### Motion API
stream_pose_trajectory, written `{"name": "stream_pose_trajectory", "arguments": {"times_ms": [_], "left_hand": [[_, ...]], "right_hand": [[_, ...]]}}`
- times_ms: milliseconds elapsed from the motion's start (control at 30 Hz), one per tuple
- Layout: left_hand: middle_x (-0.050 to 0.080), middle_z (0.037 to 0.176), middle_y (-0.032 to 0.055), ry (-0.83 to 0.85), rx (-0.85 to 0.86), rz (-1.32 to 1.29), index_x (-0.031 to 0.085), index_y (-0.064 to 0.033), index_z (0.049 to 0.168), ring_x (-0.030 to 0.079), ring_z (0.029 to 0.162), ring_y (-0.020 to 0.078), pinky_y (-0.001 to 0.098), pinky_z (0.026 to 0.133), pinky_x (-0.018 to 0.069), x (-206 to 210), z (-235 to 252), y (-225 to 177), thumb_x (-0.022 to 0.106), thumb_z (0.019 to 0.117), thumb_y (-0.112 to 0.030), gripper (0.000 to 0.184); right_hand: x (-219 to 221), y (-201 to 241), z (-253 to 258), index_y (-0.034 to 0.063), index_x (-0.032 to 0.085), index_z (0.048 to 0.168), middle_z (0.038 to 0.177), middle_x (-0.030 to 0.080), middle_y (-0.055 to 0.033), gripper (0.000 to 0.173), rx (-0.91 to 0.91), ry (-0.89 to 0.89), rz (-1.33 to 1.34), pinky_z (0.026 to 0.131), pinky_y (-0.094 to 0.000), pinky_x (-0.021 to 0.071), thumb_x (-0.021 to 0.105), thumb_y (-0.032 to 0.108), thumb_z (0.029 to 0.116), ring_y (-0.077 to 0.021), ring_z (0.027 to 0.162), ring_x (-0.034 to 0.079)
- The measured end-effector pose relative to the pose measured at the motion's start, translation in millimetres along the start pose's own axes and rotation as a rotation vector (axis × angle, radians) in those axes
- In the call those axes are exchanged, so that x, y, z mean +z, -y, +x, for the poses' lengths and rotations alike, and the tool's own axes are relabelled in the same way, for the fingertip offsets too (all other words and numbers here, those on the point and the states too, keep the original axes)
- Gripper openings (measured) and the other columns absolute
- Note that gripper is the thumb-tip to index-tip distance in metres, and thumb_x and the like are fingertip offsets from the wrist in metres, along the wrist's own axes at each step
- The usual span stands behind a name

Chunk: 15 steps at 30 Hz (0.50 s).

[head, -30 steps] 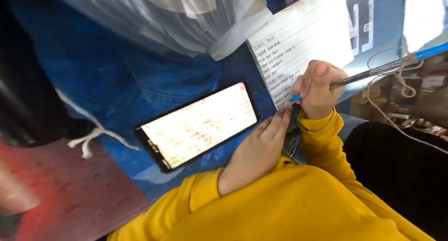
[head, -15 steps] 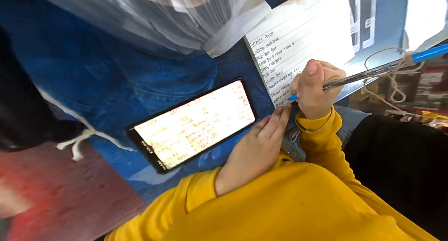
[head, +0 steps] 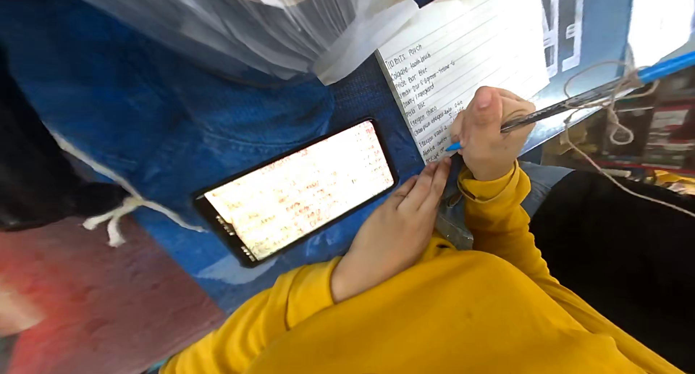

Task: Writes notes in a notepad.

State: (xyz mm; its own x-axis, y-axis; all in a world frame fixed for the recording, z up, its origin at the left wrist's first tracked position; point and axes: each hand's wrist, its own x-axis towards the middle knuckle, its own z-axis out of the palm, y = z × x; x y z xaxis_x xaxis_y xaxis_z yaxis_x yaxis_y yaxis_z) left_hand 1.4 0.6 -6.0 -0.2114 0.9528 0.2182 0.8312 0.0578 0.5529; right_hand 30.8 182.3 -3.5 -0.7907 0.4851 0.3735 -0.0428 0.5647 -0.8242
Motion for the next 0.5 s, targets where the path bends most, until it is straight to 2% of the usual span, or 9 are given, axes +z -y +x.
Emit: {"name": "stream_pose_trajectory", "arguments": {"times_ms": [167, 500], "left_hand": [[0.053, 0.15, 0.0177, 0.02, 0.016, 0.045, 0.054, 0.0093, 0.138, 0.059, 0.131, 0.0251, 0.0298, 0.106, 0.0456, -0.2, 0.3, 0.4, 0.044, 0.0988, 0.006, 0.04], [0.053, 0.15, 0.017, 0.024, 0.014, 0.051, 0.053, 0.0086, 0.139, 0.059, 0.131, 0.0243, 0.0294, 0.105, 0.0461, -0.2, -0.1, -0.2, 0.044, 0.0989, 0.005, 0.041]], "right_hand": [[0.3, -1.5, 0.4, 0.0221, 0.047, 0.06, 0.055, 0.047, 0.0177, 0.044, 0.018, -0.057, 0.004, 0.048, -0.0109, 0.0394, 0.053, 0.016, 0.1033, 0.0086, 0.05, 0.046], [-2.6, -0.9, 1.2, 0.0224, 0.044, 0.059, 0.055, 0.045, 0.0178, 0.045, 0.021, -0.009, 0.018, 0.047, -0.0107, 0.0375, 0.053, 0.015, 0.103, 0.0094, 0.049, 0.044]]}}
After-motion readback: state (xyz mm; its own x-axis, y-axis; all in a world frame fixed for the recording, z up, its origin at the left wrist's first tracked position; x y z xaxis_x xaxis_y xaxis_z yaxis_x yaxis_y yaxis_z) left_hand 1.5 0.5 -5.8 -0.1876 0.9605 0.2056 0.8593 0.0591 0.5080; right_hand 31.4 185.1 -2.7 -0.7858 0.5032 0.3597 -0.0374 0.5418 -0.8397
